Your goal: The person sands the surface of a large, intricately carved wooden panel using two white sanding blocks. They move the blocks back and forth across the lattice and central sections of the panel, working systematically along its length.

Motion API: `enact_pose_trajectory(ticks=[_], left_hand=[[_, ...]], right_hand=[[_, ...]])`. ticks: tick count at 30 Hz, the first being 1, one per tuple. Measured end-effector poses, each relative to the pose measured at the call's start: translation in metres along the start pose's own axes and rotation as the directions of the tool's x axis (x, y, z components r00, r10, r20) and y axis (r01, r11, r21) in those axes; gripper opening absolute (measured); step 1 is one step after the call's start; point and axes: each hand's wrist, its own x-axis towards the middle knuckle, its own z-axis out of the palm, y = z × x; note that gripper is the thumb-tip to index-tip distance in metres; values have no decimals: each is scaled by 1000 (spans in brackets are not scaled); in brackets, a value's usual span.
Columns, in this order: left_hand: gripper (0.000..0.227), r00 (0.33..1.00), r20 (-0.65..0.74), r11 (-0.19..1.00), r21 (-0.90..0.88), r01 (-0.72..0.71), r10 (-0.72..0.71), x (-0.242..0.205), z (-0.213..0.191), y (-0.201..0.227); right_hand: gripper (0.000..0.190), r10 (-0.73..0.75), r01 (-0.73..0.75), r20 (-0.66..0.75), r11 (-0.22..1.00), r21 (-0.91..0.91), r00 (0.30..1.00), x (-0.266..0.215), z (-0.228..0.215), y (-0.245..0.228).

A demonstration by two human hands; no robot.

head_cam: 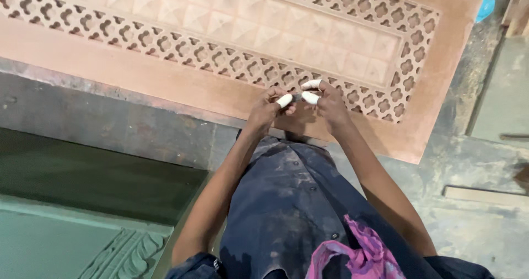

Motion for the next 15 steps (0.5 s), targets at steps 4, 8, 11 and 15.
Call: enact_pose_trajectory(ticks=[4, 8, 11, 15], left_hand=[[19, 999, 27, 996, 80, -41, 39, 8, -6, -2], [29, 962, 108, 897, 347, -273, 251, 7, -9, 5], [56, 988, 86, 988, 81, -135, 128, 8, -7, 15], [44, 812, -102, 651, 658, -378, 575, 9, -17, 30]], right_hand=[[17, 30, -32, 101, 999, 18, 994, -3, 5, -4], [18, 224, -225, 93, 974, 6, 970, 0, 20, -8], [19, 124, -121, 14, 984, -127, 992, 10, 32, -17], [19, -530, 427, 215, 318, -847, 821, 24, 49, -30]])
